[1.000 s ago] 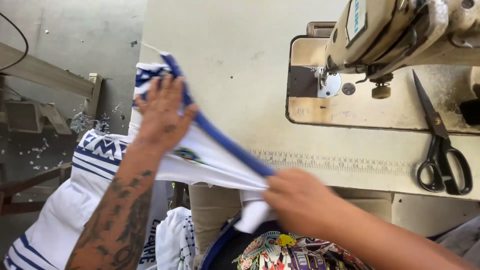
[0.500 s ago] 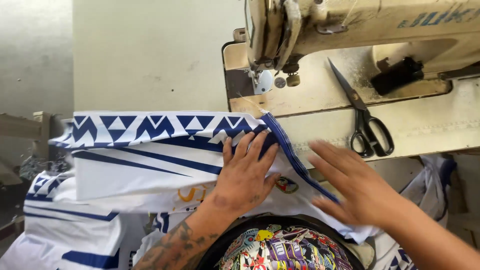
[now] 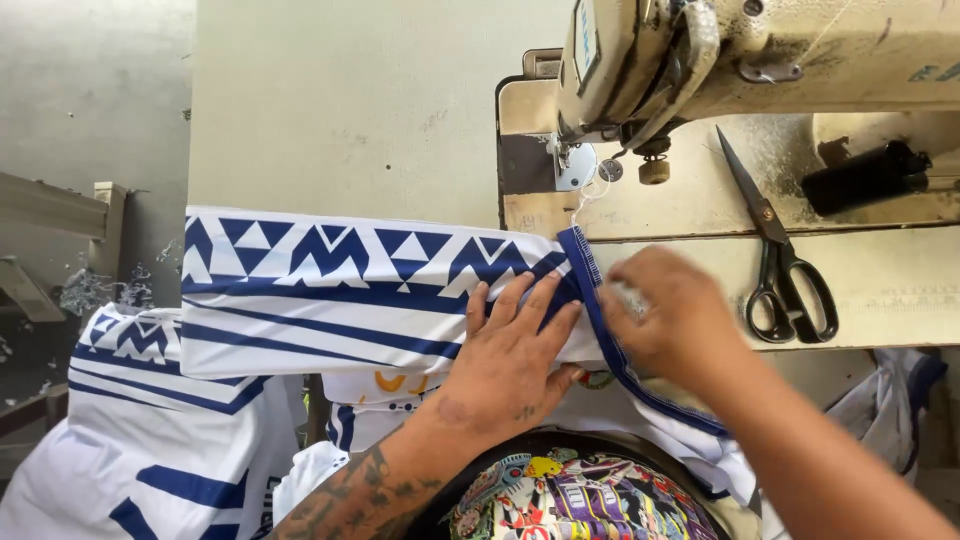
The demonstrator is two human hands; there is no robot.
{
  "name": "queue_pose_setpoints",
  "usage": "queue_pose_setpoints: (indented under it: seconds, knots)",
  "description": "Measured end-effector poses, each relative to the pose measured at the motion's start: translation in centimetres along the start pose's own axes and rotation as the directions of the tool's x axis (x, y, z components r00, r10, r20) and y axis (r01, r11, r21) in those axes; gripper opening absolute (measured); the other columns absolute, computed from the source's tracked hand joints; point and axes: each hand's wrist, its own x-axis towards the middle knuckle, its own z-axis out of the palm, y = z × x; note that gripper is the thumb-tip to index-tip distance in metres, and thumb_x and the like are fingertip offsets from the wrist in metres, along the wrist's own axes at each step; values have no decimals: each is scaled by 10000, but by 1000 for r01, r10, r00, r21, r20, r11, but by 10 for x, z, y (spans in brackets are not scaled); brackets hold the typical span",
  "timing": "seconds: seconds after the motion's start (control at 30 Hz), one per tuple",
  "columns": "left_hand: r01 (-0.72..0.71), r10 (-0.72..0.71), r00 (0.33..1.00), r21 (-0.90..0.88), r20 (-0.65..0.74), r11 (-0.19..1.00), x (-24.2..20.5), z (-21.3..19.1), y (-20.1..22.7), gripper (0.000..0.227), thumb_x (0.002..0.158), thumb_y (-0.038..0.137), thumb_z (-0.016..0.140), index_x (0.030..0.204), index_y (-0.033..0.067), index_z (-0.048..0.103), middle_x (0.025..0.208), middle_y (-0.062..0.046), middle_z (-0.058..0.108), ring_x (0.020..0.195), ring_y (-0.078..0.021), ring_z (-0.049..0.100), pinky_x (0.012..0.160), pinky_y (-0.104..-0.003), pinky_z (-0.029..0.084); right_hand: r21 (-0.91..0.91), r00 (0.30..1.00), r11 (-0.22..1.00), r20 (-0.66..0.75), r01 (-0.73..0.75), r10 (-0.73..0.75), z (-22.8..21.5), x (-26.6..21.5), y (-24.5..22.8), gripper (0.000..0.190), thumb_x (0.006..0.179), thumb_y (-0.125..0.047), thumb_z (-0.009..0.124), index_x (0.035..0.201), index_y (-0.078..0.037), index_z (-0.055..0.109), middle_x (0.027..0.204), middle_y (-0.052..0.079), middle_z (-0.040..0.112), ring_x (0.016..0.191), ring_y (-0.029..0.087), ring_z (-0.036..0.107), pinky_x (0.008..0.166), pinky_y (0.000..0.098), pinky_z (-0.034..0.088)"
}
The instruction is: The person is sewing blue trim onto white jerseys using an industrial sewing machine and trimming excess material with scissors.
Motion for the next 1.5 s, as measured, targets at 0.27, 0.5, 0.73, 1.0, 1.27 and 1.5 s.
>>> queue_pose_setpoints:
  seconds: [0.27, 0.5, 0.73, 1.0, 1.27, 1.5]
  knots:
    - [647, -462, 697, 202, -548, 735, -73, -62, -233, 225, 1041, 405, 766, 1154, 211, 773, 1051, -27, 734, 1037, -229, 715, 950, -380, 521, -388, 982, 913, -81, 128, -172, 23, 3, -57, 338, 982, -484, 645, 904, -171, 746, 732, 2, 601, 715, 190, 658, 650, 314, 570]
    - [680, -493, 684, 226, -538, 697, -103, -66, -214, 385, 1043, 446, 749, 1237, 118, 799, 1114, -169, 745, 1111, -342, 746, 988, -403, 523, -262, 995, 961, -16, 90, -97, 19, 16, -65, 307, 1015, -339, 570, 876, -134, 751, 698, 40, 578, 715, 241, 655, 648, 355, 575]
    - [567, -271, 694, 276, -667, 776, -65, -74, -301, 365, 986, 322, 788, 1236, 56, 777, 1133, -193, 706, 1119, -383, 711, 1003, -450, 514, 609, 882, 639, 285, -470, 377, 9, 67, -104, 247, 950, -187, 661, 1109, -102, 829, 811, 96, 763, 770, 174, 660, 694, 299, 557]
    - [234, -232, 802, -67, -551, 970, 53, -107, -107, 234, 1011, 261, 719, 1105, 67, 809, 1122, -254, 646, 1102, -468, 602, 984, -520, 447, 878, 913, 291, 304, -380, 273, 39, 69, -86, 183, 1044, -117, 675, 1173, -1, 731, 896, 78, 687, 844, 135, 623, 768, 253, 549]
    - [30, -66, 996, -468, -61, 883, 94, -111, -87, 294, 968, 343, 720, 1012, 61, 790, 1205, -171, 733, 1268, -443, 642, 1053, -576, 502, 891, 935, 291, 308, -348, 175, 50, 70, -70, 193, 1030, -175, 739, 1123, -7, 760, 847, 93, 696, 773, 131, 648, 691, 249, 549]
    - [194, -266, 957, -429, -114, 882, 89, -136, -99, 247, 922, 373, 781, 827, 151, 732, 699, -84, 678, 722, -307, 699, 677, -401, 546, 578, 823, 659, 557, -482, 114, -5, 6, -87, 296, 933, -224, 736, 1111, -11, 839, 837, 239, 800, 789, 292, 725, 782, 456, 597]
